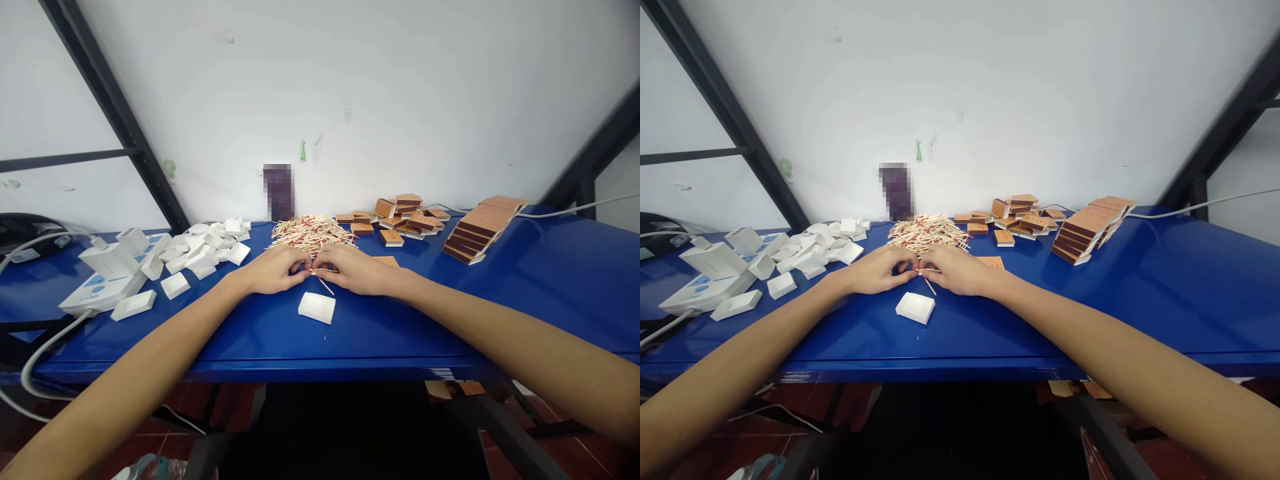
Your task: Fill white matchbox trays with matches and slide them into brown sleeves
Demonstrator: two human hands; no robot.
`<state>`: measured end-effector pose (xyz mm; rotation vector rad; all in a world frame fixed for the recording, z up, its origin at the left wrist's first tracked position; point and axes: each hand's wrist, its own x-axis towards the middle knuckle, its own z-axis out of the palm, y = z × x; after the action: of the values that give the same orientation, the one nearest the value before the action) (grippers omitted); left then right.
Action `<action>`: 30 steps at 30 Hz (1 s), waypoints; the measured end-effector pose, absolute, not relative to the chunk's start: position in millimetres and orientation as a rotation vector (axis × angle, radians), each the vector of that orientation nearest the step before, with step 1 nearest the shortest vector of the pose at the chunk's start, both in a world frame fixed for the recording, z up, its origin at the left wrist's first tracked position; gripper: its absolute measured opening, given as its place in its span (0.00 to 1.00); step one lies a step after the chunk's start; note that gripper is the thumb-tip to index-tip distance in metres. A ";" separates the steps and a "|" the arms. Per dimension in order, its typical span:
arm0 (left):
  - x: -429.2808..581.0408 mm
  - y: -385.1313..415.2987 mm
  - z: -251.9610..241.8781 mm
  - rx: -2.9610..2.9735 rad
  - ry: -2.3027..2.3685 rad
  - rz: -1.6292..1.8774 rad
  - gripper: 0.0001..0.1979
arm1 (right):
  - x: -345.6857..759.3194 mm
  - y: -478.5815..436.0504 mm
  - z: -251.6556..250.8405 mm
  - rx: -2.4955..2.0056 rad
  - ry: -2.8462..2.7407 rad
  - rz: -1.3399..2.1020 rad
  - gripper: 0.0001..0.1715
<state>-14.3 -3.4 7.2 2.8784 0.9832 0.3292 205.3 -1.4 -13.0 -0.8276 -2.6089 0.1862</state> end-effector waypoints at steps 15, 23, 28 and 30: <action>-12.9 -5.0 8.2 2.929 1.021 0.313 0.10 | 207.0 -3.4 -8.5 -0.950 -2.601 0.174 0.09; -6.9 -5.0 8.1 3.002 0.989 0.222 0.11 | 205.7 -6.4 -4.2 -1.018 -2.727 0.069 0.10; -2.0 -6.0 8.2 3.039 1.073 0.114 0.11 | 203.4 -8.3 -2.8 -1.095 -2.799 0.002 0.12; -0.1 -6.2 9.3 3.055 1.101 0.073 0.11 | 202.8 -9.1 -2.1 -1.120 -2.823 -0.018 0.13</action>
<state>-0.1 -6.2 9.3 3.0551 1.1014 0.0735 202.8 -9.1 -2.1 -1.1200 -2.8234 -0.0175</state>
